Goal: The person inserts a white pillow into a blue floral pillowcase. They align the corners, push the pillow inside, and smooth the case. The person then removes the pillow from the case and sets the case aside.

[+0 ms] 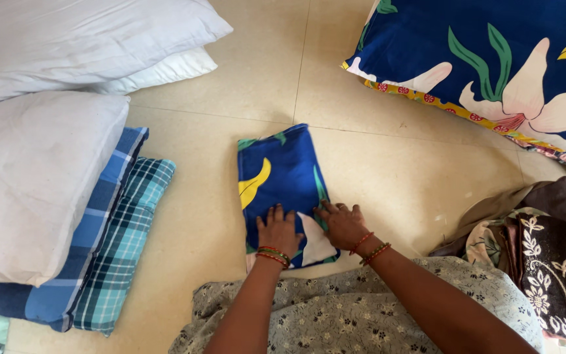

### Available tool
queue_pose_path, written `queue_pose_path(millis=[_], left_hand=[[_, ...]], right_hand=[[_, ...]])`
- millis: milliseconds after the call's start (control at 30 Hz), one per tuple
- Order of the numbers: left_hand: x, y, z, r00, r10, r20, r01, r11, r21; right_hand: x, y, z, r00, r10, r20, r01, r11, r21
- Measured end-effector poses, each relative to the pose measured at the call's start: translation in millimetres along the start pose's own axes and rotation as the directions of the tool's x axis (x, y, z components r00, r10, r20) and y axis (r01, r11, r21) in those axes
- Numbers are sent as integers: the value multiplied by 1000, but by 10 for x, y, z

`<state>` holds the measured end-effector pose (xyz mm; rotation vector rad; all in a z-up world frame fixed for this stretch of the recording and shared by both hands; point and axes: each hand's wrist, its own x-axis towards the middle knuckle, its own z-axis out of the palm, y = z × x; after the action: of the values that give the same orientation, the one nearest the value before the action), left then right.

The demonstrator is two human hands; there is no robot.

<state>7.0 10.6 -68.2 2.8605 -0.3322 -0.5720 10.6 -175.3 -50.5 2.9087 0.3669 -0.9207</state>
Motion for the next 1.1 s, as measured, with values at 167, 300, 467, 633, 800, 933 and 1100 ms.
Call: queue_pose_path(millis=[167, 300, 467, 633, 800, 933, 1100], left_hand=[[-170, 256, -45, 969, 50, 243, -59, 998, 27], [-99, 190, 261, 975, 183, 123, -208, 950, 233], [150, 38, 790, 948, 273, -160, -237, 948, 213], [187, 12, 807, 943, 251, -220, -235, 967, 93], [70, 50, 353, 957, 202, -207, -225, 970, -90], [-37, 95, 18, 947, 186, -262, -249, 940, -234], [34, -32, -191, 990, 132, 43, -85, 823, -561]], right_hand=[[34, 157, -24, 995, 97, 17, -97, 995, 13], [-1, 329, 1, 994, 108, 9, -109, 991, 83], [-70, 541, 98, 1000, 19, 15, -20, 994, 107], [-129, 610, 213, 997, -40, -59, 47, 992, 120], [-130, 603, 247, 992, -50, -116, 66, 989, 134], [-53, 685, 298, 966, -57, -252, 112, 971, 210], [88, 911, 401, 925, -79, -371, 278, 806, 523]])
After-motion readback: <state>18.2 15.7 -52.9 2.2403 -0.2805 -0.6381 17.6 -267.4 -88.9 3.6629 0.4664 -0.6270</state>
